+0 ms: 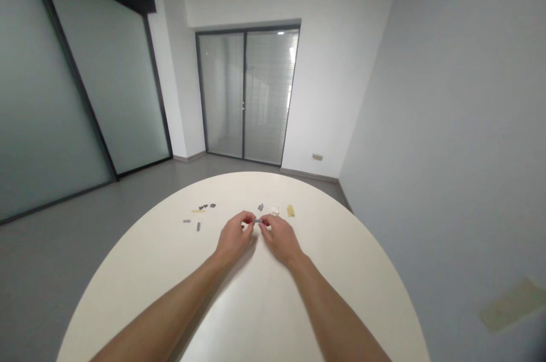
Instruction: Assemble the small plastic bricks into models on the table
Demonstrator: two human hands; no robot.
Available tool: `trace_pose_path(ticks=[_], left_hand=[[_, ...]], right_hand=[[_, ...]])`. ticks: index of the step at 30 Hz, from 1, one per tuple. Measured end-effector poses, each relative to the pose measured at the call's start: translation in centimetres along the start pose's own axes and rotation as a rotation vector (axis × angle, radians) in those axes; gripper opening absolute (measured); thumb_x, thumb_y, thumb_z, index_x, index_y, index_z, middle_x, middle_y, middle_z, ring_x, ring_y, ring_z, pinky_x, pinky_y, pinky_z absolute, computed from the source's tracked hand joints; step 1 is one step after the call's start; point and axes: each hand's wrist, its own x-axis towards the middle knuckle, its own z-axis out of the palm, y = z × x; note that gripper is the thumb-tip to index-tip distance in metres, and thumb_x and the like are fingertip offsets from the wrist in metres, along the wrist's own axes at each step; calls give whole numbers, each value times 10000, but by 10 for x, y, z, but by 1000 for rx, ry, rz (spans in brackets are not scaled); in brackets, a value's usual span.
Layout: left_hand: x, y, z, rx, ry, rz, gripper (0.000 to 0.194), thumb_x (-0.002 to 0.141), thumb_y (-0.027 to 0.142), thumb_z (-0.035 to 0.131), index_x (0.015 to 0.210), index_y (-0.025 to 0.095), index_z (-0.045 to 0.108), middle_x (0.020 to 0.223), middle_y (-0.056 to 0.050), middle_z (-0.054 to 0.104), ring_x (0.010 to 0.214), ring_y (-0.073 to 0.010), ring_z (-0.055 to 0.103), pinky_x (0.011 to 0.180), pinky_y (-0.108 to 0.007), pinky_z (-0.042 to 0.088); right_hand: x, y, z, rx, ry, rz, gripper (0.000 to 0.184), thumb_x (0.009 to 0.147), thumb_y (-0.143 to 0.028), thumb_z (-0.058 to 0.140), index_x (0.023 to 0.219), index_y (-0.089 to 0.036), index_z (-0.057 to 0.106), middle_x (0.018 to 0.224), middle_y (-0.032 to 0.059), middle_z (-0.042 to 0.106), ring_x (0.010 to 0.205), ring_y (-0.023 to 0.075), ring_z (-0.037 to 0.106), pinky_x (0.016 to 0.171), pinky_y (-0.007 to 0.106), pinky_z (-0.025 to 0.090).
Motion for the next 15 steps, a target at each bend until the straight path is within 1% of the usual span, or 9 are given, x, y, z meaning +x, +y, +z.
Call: trace_pose_path(ticks=[10,15], left_hand=[[-1,0,0,-8,10,3,175,854,280,495,913,224,651,925,-23,720,865,-180,652,788,-310,512],[-1,-1,1,-18,14,2,192,872,316,497,927,225,656,938,-28,727,870,-181,659,778,-303,518]], right_hand=[[0,1,0,-14,17,-15,175,981,-282,469,1029,-227,629,984,38,688,930,179,607,848,283,420],[1,0,-1,-28,22,-22,184,985,-291,464,1034,-221,628,989,44,685,940,182,603,857,287,421]])
